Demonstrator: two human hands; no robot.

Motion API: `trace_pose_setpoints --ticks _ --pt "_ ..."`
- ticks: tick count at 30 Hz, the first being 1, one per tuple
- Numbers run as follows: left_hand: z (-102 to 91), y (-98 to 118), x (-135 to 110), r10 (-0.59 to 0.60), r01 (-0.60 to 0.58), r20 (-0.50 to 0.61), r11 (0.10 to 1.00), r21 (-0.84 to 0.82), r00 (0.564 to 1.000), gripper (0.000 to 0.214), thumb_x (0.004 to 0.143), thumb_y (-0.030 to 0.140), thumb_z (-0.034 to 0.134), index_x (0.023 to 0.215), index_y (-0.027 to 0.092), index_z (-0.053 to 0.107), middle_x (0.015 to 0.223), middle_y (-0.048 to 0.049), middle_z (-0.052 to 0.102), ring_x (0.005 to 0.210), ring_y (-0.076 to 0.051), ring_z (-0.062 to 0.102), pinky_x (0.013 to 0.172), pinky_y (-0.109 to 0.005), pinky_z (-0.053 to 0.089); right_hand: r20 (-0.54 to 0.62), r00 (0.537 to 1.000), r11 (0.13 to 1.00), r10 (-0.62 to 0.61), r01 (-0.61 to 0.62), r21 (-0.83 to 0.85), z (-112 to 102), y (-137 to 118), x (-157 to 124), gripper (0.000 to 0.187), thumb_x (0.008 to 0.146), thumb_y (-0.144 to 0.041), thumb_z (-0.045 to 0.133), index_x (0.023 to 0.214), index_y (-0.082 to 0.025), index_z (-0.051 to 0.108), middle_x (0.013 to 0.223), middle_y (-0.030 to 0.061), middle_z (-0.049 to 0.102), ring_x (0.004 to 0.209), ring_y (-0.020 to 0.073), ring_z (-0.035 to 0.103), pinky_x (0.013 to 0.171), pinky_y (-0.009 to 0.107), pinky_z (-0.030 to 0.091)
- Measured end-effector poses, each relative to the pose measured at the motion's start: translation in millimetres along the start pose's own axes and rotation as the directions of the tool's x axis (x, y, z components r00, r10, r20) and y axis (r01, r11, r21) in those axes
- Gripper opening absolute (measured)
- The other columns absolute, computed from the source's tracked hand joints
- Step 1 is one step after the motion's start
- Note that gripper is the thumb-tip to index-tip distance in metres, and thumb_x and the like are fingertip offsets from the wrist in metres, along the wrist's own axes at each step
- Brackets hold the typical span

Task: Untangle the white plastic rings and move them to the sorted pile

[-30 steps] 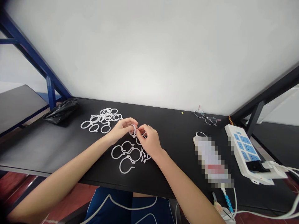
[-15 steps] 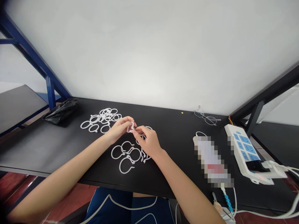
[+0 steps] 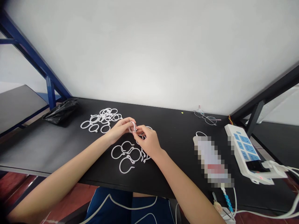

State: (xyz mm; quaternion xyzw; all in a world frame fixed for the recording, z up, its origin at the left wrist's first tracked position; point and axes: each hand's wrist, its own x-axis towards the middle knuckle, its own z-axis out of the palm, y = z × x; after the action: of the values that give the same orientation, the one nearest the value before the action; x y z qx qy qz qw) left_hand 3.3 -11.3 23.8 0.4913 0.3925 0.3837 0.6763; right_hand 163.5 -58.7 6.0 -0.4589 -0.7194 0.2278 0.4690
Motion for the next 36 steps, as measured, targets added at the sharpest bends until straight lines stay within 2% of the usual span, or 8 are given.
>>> trace_pose_setpoints --ticks 10,18,24,36 --pt "-2.3 -1.6 0.6 -0.006 0.004 0.042 1.0 0.029 0.999 0.02 0.076 0.033 0.065 0.082 0.015 0.059 0.072 0.0014 0.059 0.066 -0.009 0.054 0.072 -0.026 0.049 -0.053 0.999 1.0 -0.007 0.006 -0.019 -0.3 -0.5 1.5 0.01 0.084 -0.021 0.063 0.094 -0.02 0.066 0.079 0.0035 0.073 0.07 0.017 0.07 0.064 0.028 0.056" --pt "-4.7 -6.4 2.3 0.004 -0.01 0.095 0.997 0.073 0.995 0.021 0.072 0.025 0.07 0.087 0.016 0.059 0.078 0.0012 0.057 0.074 -0.01 0.057 0.077 -0.027 0.049 -0.099 0.994 0.999 -0.044 0.042 -0.014 -2.3 -1.6 1.6 0.009 0.087 -0.022 0.06 0.092 -0.02 0.067 0.08 0.0033 0.073 0.07 0.0162 0.07 0.063 0.026 0.056" --pt "-7.0 -6.7 3.0 -0.004 -0.003 0.118 0.999 0.054 0.993 0.025 0.074 0.033 0.072 0.089 0.017 0.06 0.08 0.0 0.059 0.074 -0.01 0.058 0.074 -0.026 0.049 -0.123 0.992 0.999 -0.039 0.036 -0.031 -2.5 -1.0 1.8 0.011 0.087 -0.024 0.06 0.095 -0.02 0.068 0.079 0.0026 0.073 0.068 0.0155 0.069 0.063 0.026 0.056" --pt "-7.2 -6.3 3.0 -0.022 0.026 0.129 0.999 -0.03 0.991 0.024 0.072 0.031 0.076 0.085 0.016 0.063 0.074 0.0014 0.058 0.064 -0.007 0.053 0.064 -0.02 0.044 -0.097 0.995 1.0 0.001 -0.002 -0.014 -2.0 -0.3 1.5 0.013 0.087 -0.026 0.06 0.096 -0.02 0.067 0.077 0.0021 0.072 0.066 0.0153 0.068 0.065 0.027 0.056"
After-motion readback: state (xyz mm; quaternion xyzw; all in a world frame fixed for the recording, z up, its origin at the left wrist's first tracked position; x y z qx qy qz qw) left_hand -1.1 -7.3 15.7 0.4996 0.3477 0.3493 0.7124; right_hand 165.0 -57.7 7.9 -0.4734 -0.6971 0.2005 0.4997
